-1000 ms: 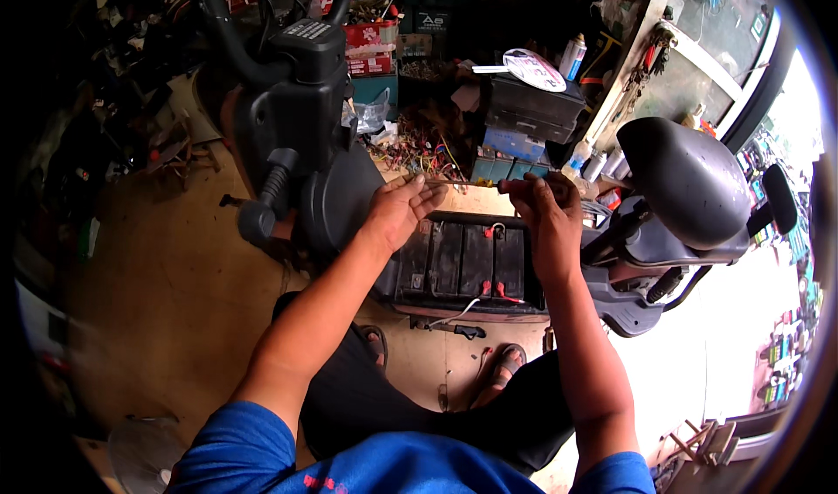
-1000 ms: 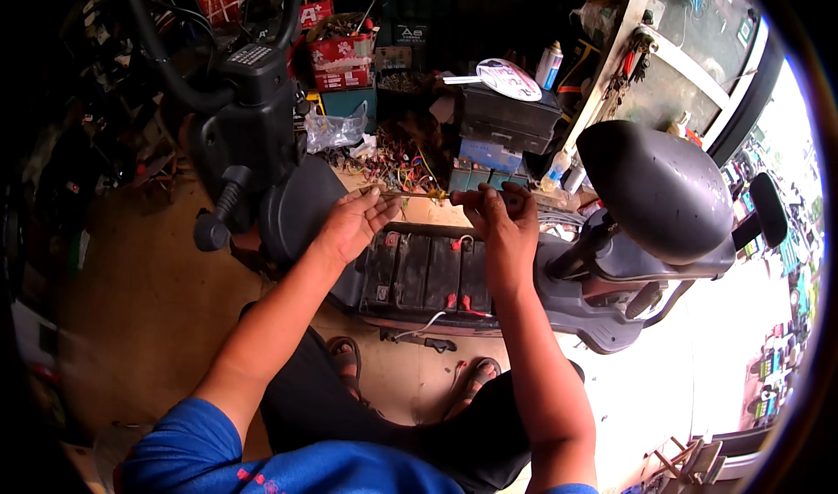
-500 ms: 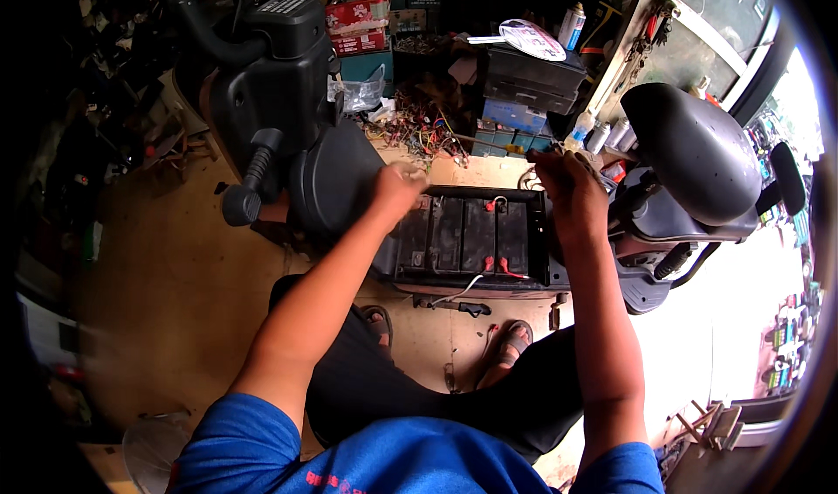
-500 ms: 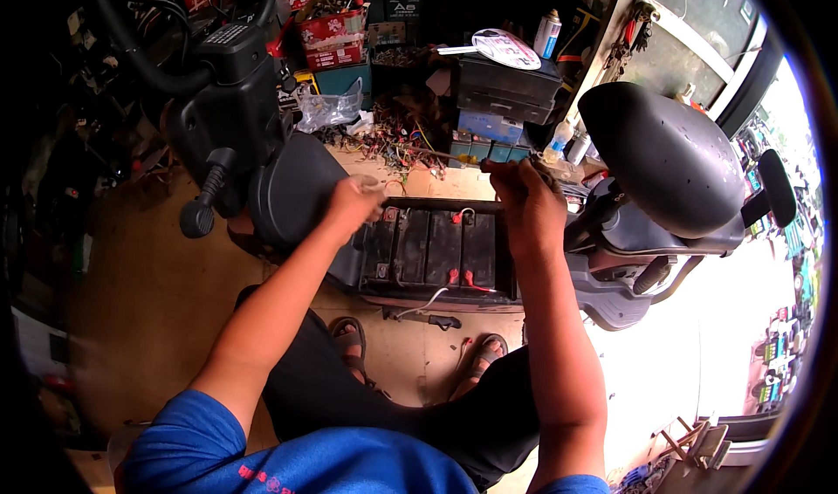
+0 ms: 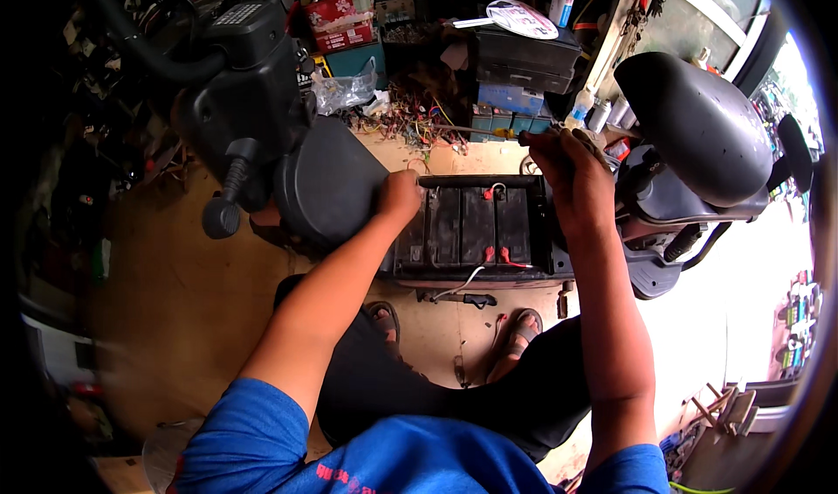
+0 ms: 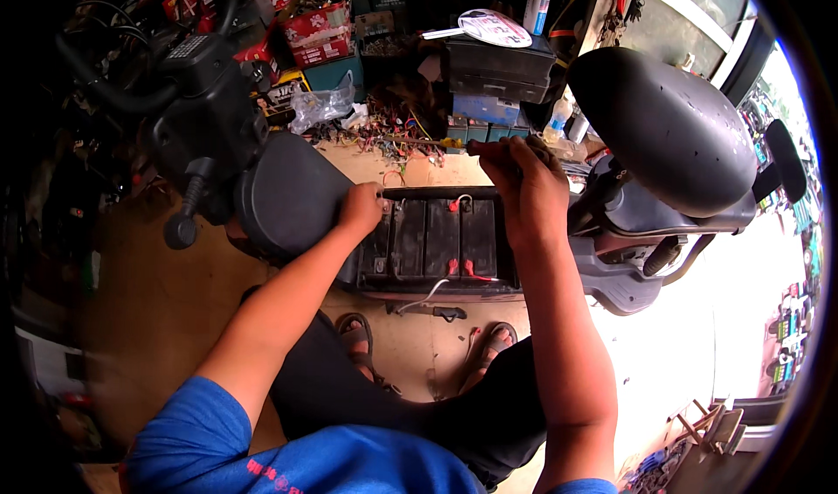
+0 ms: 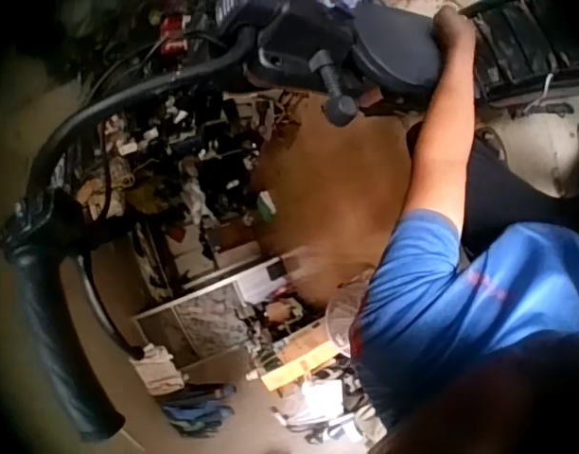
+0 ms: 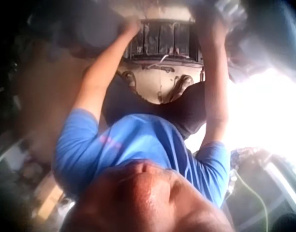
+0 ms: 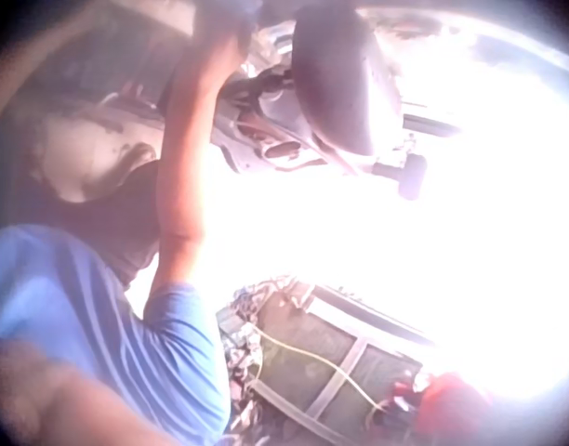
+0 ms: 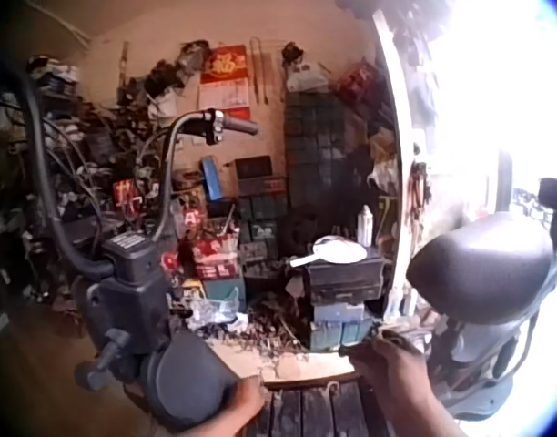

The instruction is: The person disconnects and connects wires on the batteries of a mobility scooter using a screwdriver and by hand, handling individual wires and screws.

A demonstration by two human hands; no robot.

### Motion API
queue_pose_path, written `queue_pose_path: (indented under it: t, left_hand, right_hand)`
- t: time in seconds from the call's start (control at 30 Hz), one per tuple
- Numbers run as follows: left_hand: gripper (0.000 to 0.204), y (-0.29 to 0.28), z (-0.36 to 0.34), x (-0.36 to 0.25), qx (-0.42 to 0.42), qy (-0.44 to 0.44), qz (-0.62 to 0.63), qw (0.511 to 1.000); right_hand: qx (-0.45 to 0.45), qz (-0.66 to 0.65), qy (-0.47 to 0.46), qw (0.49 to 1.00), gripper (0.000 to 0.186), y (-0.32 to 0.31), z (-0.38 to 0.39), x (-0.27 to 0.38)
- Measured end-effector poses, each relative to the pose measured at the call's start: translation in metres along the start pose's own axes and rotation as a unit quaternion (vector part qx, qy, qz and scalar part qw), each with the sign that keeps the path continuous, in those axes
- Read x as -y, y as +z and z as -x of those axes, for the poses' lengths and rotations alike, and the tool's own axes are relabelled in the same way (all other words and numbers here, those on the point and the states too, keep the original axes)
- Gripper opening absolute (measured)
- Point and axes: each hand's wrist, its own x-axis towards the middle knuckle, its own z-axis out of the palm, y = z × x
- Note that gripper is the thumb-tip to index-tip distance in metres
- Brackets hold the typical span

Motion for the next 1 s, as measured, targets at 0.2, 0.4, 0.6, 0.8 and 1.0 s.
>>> queue_pose_path:
  t: [0.2,0.4,0.6,0.8,1.0]
  left_hand:
    - [0.021,0.007,-0.023,0.008,-0.031,-0.031,0.011,0.999]
    - [0.019,0.021,-0.022,0.019,0.010,0.004,0.020,1.000]
    - [0.013,0.027,-0.020,0.024,0.054,0.027,-0.033,0.998]
    - [0.017,0.024,-0.020,0.028,0.079,0.052,-0.031,0.995]
    - [0.015,0.019,-0.025,0.035,0.119,0.042,-0.032,0.991]
  right_hand:
    - [0.002,-0.003,0.008,1.000,0.013,0.003,0.004,0.002]
    - [0.005,0.008,0.014,1.000,0.018,0.005,0.008,0.004]
    - [0.000,0.033,0.023,0.999,0.024,0.004,0.009,0.002]
    - [-0.021,0.049,0.029,0.998,0.023,-0.003,0.009,0.002]
    - [-0.021,0.086,0.016,0.996,0.027,-0.007,0.006,-0.006]
